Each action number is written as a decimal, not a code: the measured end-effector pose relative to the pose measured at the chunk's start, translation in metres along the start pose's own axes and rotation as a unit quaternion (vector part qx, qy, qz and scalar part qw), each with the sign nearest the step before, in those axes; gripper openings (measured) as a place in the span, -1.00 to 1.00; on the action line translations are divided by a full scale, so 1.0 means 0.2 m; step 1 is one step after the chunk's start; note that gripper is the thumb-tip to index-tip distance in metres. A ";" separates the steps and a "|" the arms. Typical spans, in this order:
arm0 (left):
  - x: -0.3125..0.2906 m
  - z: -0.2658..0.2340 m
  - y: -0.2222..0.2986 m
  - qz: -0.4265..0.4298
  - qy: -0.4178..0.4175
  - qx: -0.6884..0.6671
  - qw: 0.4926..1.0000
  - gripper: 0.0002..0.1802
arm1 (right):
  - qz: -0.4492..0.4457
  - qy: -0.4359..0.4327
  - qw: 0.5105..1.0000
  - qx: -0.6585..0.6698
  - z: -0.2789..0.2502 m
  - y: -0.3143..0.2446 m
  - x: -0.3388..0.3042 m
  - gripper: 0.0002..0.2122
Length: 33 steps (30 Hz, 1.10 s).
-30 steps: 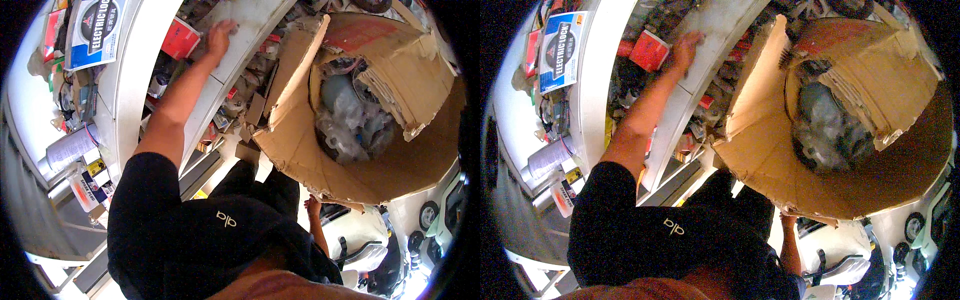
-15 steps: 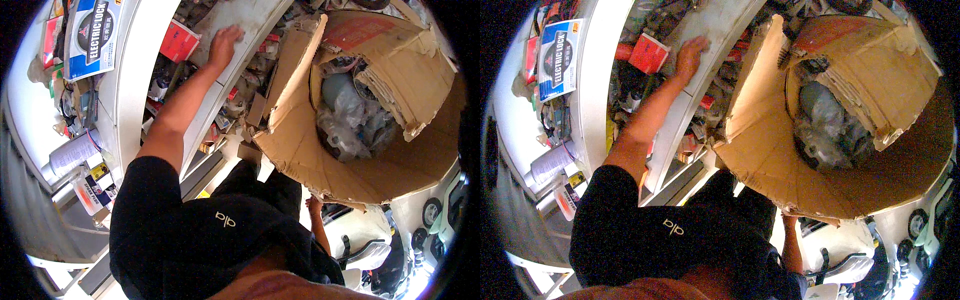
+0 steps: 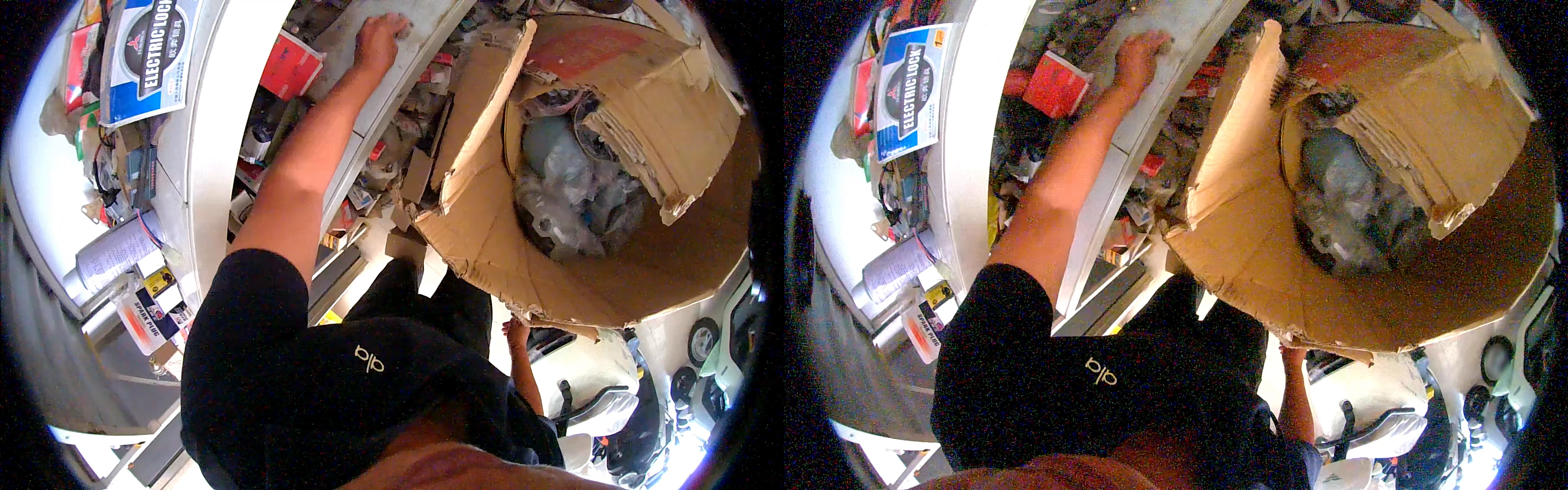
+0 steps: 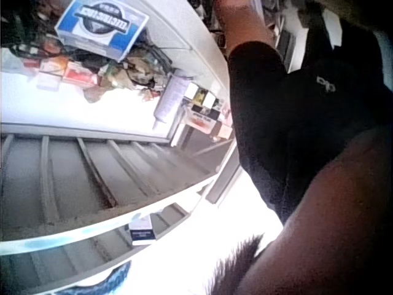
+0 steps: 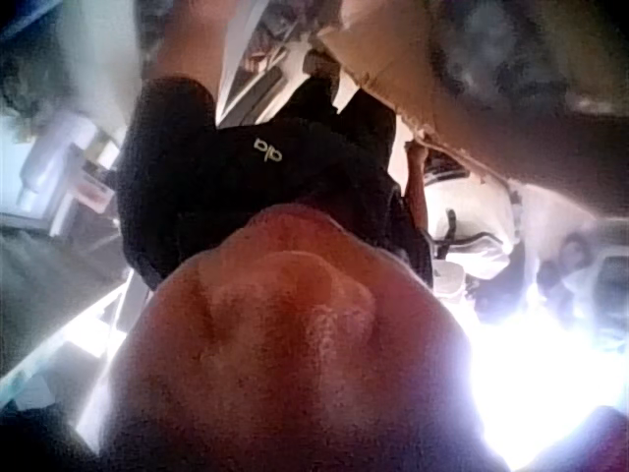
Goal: The person takes a cloth from a large box, washes it in a bucket of water, and then uses it to wipe down various items and surfaces on storage shelves.
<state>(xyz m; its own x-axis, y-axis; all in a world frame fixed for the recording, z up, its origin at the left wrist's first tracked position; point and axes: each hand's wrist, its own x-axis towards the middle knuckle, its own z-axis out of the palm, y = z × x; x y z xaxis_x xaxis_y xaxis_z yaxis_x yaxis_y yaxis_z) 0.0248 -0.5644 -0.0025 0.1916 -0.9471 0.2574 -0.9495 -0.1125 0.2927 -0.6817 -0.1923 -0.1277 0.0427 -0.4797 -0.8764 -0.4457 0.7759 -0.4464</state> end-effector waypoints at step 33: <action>0.46 0.24 0.26 -0.065 -0.040 -0.417 0.906 -0.74 | 0.094 0.006 0.992 0.079 -0.04 -0.06 -0.06 -0.71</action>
<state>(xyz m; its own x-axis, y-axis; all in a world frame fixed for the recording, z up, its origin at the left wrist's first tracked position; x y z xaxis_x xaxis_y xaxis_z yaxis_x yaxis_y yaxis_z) -0.0185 -0.6726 -0.0082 0.2372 -0.9648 0.1133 -0.3954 0.0107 0.9184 -0.6846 -0.1999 -0.1093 -0.0379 -0.3248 -0.9450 -0.2987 0.9061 -0.2995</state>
